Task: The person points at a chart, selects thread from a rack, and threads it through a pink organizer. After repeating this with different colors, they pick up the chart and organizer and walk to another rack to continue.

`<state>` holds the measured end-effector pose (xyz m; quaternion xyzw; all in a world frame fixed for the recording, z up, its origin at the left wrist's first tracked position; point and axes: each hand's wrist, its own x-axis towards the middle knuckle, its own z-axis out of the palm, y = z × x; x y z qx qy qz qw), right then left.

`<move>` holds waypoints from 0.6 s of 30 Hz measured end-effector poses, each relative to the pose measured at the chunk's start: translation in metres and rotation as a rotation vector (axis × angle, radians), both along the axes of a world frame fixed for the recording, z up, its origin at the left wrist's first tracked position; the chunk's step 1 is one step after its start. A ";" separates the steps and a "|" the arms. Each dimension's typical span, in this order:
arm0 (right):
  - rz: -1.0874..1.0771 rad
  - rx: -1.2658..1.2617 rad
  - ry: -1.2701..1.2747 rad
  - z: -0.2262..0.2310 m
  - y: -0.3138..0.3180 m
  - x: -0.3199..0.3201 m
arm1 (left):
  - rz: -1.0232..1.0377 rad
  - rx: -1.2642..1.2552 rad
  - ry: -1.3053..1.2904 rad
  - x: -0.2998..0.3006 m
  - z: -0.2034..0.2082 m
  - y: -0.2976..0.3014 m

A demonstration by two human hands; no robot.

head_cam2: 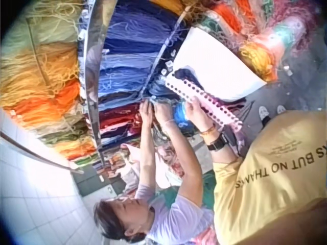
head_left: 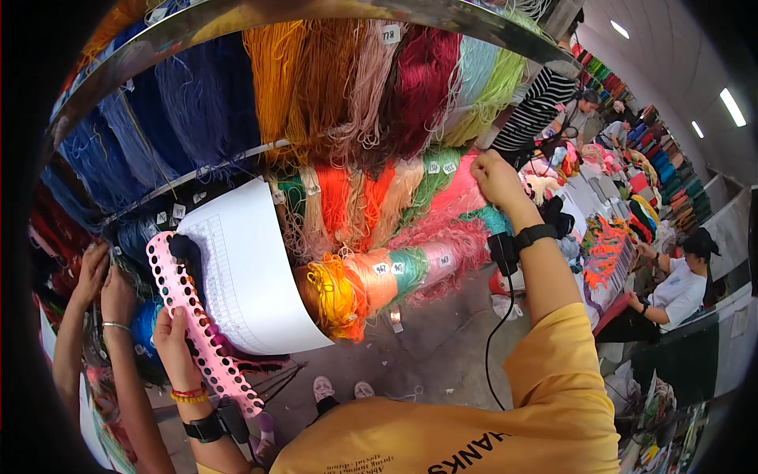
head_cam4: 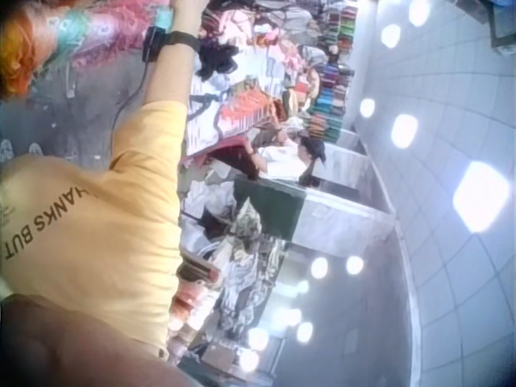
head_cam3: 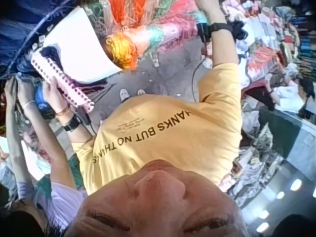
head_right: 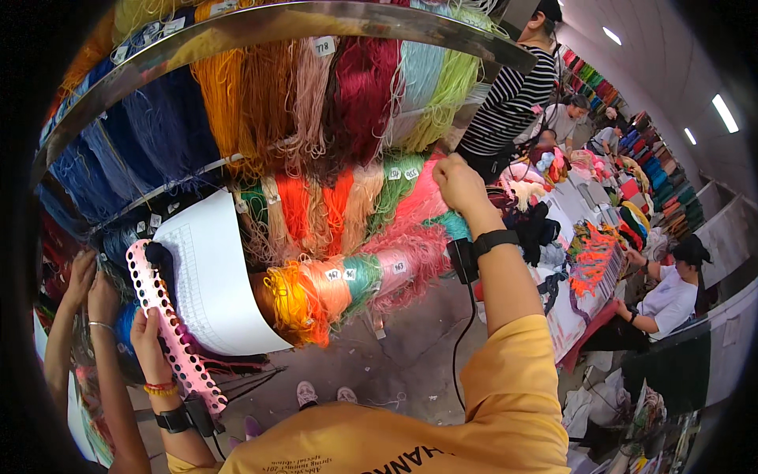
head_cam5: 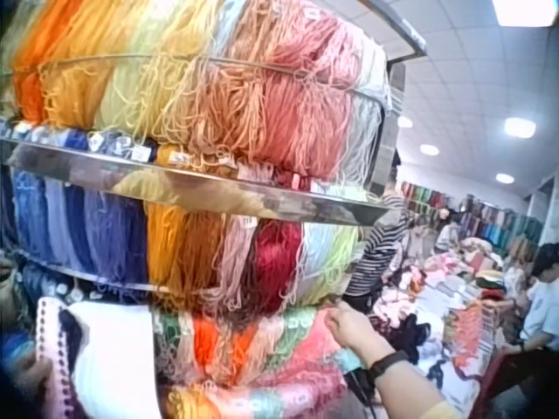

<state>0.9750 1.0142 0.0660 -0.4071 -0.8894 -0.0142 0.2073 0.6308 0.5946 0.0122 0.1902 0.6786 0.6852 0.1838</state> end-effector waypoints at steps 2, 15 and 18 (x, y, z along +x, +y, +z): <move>0.057 -0.066 0.114 -0.003 0.006 0.005 | -0.001 0.009 0.004 0.000 -0.001 0.001; 0.045 0.020 -0.040 0.009 -0.014 0.009 | -0.003 0.008 0.004 -0.002 -0.004 -0.004; 0.035 0.062 -0.107 0.006 -0.016 0.009 | -0.011 0.037 -0.013 0.000 -0.002 -0.001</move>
